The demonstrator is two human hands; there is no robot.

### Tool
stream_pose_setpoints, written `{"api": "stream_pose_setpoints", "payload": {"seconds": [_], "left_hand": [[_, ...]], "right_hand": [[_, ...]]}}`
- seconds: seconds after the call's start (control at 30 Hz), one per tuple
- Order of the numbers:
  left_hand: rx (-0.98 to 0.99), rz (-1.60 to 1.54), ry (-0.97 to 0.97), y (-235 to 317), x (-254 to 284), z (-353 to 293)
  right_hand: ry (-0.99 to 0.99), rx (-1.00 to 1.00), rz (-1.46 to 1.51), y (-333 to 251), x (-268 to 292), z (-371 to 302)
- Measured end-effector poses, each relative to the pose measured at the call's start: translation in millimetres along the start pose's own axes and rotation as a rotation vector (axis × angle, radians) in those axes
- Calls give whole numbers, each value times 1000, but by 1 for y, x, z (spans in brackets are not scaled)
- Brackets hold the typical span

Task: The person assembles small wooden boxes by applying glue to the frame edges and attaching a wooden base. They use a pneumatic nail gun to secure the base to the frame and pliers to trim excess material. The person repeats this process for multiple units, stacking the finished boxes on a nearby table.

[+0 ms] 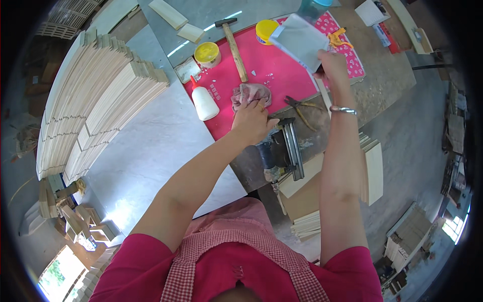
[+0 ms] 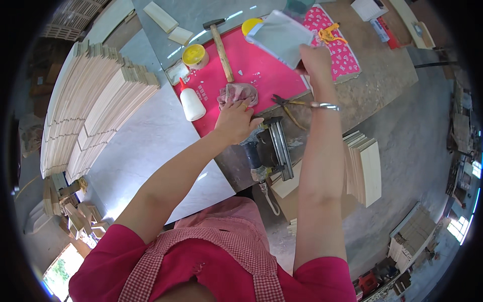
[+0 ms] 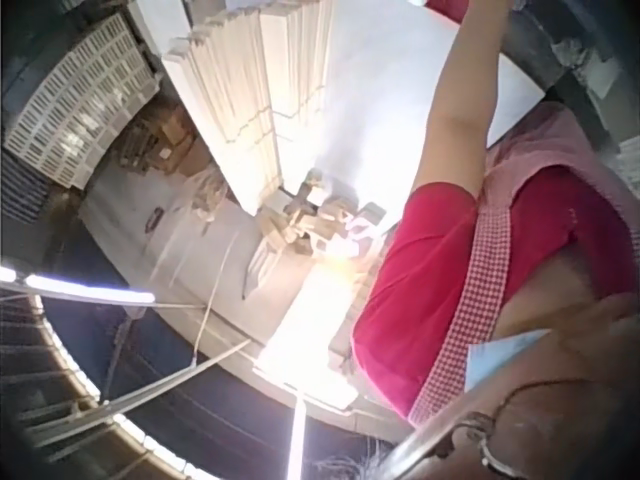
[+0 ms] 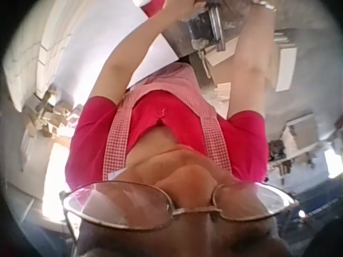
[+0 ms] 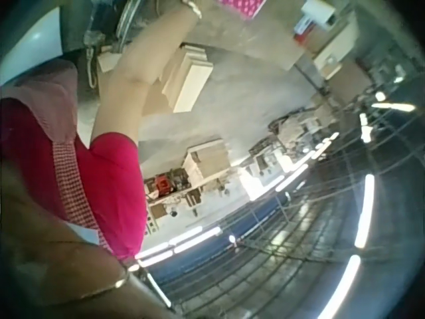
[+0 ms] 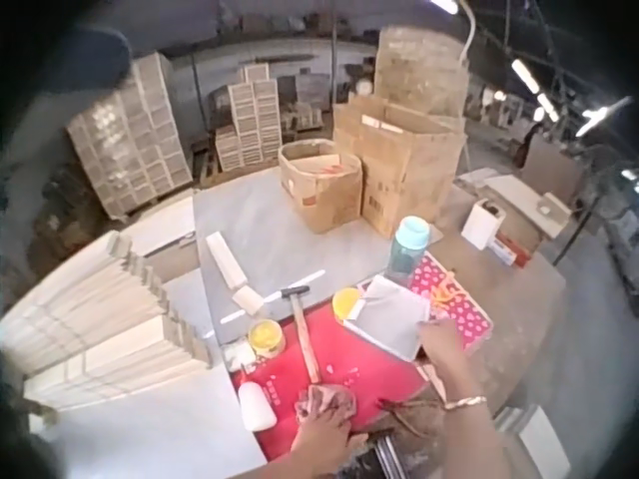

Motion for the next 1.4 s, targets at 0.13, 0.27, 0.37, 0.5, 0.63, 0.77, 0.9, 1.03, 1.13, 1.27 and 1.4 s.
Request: {"api": "stream_pose_setpoints", "payload": {"seconds": [0.13, 0.27, 0.37, 0.5, 0.63, 0.77, 0.9, 1.03, 1.13, 1.27, 1.4], "left_hand": [[64, -170, 40, -3, 29, -3], [262, -1324, 158, -35, 29, -24], [366, -1789, 257, -57, 50, -50], [349, -1785, 370, -93, 69, -87], [555, -1741, 495, -134, 59, -144], [651, -1958, 619, -165, 46, -213], [613, -2124, 844, -193, 38, -295], [846, -2265, 939, -201, 1, -384], [1083, -2243, 842, -185, -38, -441], [1324, -2157, 921, -156, -67, -495], [1540, -2027, 1123, -102, -114, -576]], "right_hand": [[-99, -53, -1, 14, 1, -32], [-270, -293, 156, 67, -27, -69], [-462, -403, 169, 93, -76, -96], [-805, -511, 180, 88, -162, -159], [-836, -557, 115, 83, -209, -211], [-1078, -646, -5, 97, -251, -251], [-1021, -339, -225, 73, -311, -299], [-1182, -363, -98, 81, -376, -361], [-1359, -81, -294, 100, -425, -407], [-1417, 33, -398, 135, -454, -460], [-1445, 511, -762, 176, -454, -535]]}}
Point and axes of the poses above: each hand's wrist, its own z-axis towards the middle knuckle, its own x-axis out of the back of the hand, y = z × x, the point moved 9 cm from there along z, towards the middle knuckle, and after that the axes turned 10 degrees about z, right-handed, at the moved point
